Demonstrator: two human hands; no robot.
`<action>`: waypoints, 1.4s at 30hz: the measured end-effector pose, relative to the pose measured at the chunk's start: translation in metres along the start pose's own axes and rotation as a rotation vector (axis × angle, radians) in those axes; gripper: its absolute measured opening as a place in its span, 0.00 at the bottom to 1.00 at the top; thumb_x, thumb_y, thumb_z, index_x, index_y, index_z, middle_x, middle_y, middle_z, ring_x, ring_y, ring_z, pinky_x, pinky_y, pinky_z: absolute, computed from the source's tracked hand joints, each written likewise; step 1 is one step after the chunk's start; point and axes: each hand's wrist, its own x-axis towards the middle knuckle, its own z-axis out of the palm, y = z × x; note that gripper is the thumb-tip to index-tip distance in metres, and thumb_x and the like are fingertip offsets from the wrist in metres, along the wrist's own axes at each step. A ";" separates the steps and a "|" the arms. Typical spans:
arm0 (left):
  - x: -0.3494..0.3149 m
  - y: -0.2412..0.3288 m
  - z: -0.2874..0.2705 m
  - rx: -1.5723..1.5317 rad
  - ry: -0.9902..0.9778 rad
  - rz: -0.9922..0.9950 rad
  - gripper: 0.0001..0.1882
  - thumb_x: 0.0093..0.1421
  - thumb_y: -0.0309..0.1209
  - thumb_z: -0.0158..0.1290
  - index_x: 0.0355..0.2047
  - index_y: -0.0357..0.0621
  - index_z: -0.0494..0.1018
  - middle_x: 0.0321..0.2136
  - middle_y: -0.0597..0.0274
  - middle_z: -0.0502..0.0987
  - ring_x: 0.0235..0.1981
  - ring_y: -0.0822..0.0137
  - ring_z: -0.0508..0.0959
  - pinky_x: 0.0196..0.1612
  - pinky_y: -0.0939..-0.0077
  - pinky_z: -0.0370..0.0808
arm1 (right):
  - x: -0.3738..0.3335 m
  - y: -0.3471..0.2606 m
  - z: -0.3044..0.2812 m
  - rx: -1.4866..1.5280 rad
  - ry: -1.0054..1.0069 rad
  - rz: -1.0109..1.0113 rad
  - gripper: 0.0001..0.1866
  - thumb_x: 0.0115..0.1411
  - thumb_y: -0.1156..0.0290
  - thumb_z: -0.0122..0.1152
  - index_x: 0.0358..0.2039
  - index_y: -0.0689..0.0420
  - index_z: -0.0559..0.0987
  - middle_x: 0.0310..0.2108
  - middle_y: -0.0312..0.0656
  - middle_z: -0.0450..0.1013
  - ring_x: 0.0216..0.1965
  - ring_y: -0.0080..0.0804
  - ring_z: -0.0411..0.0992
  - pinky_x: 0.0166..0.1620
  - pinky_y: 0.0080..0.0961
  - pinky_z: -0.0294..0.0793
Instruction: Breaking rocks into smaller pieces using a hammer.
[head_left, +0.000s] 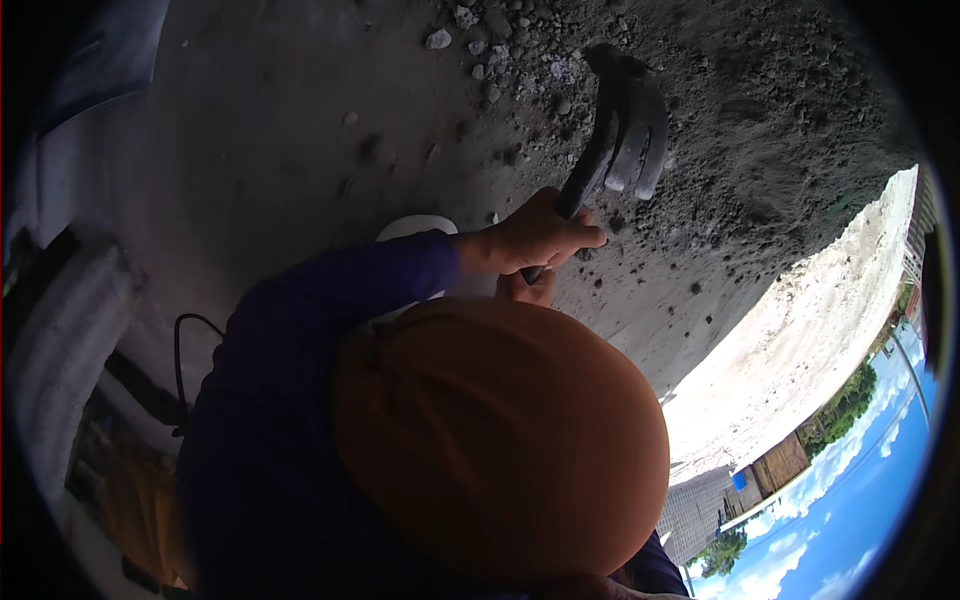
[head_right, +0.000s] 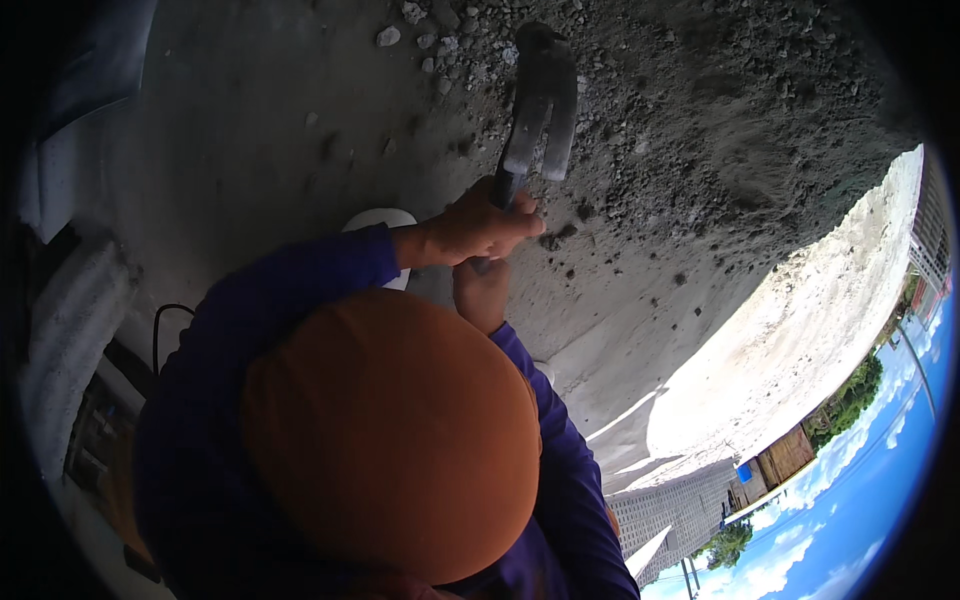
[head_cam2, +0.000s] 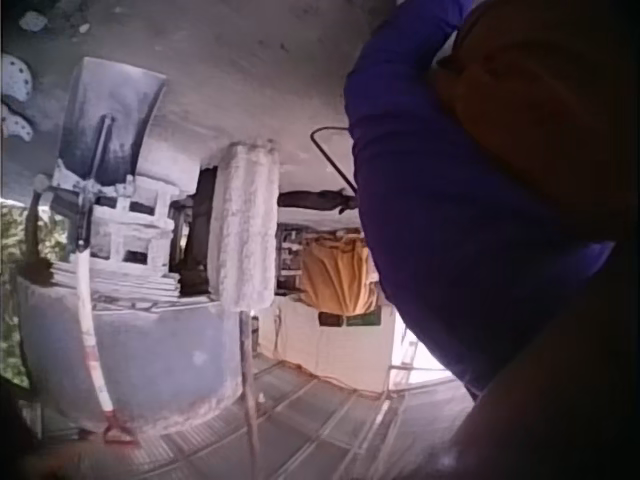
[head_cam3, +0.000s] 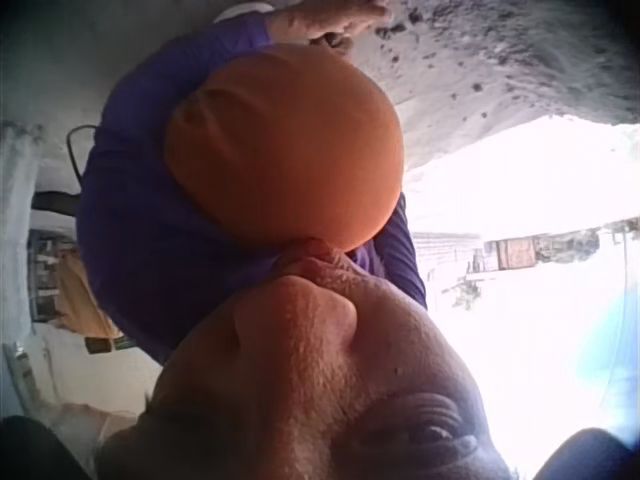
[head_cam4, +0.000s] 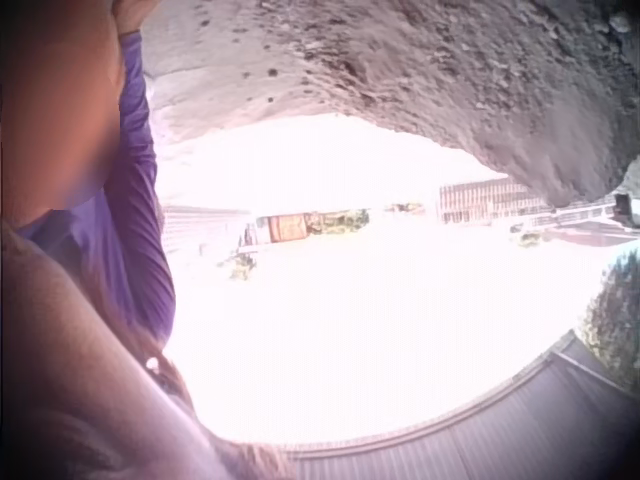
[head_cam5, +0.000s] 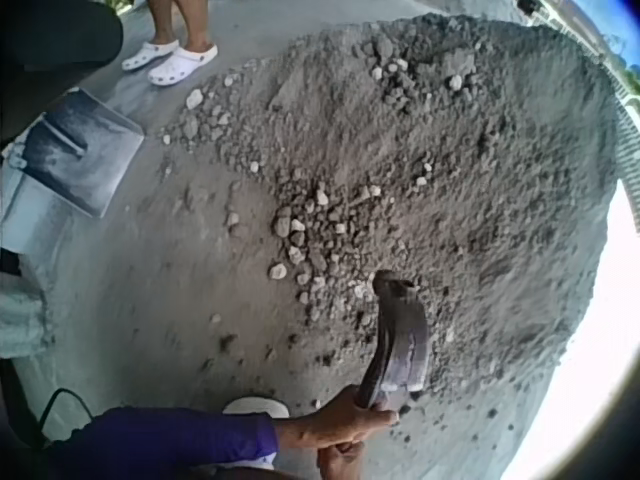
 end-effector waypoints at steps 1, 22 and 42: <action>-0.002 -0.002 0.007 0.186 0.045 0.108 0.16 0.49 0.35 0.58 0.13 0.47 0.62 0.09 0.73 0.62 0.11 0.81 0.60 0.16 0.81 0.56 | 0.007 0.008 0.010 0.236 0.099 -0.374 0.14 0.54 0.66 0.55 0.21 0.65 0.71 0.12 0.37 0.66 0.15 0.21 0.65 0.18 0.27 0.61; 0.000 0.031 0.017 0.311 0.118 0.296 0.16 0.52 0.29 0.53 0.11 0.47 0.61 0.07 0.71 0.61 0.10 0.81 0.62 0.15 0.80 0.57 | 0.042 -0.021 -0.006 0.088 -0.114 -0.364 0.05 0.53 0.73 0.51 0.25 0.60 0.70 0.15 0.34 0.65 0.16 0.19 0.63 0.18 0.18 0.61; -0.005 0.023 -0.005 -0.018 0.183 0.261 0.15 0.50 0.33 0.59 0.14 0.45 0.64 0.11 0.70 0.65 0.13 0.81 0.65 0.18 0.84 0.61 | 0.034 -0.077 0.009 -0.088 -0.281 -0.342 0.09 0.56 0.72 0.51 0.34 0.64 0.70 0.32 0.43 0.69 0.34 0.25 0.67 0.36 0.24 0.67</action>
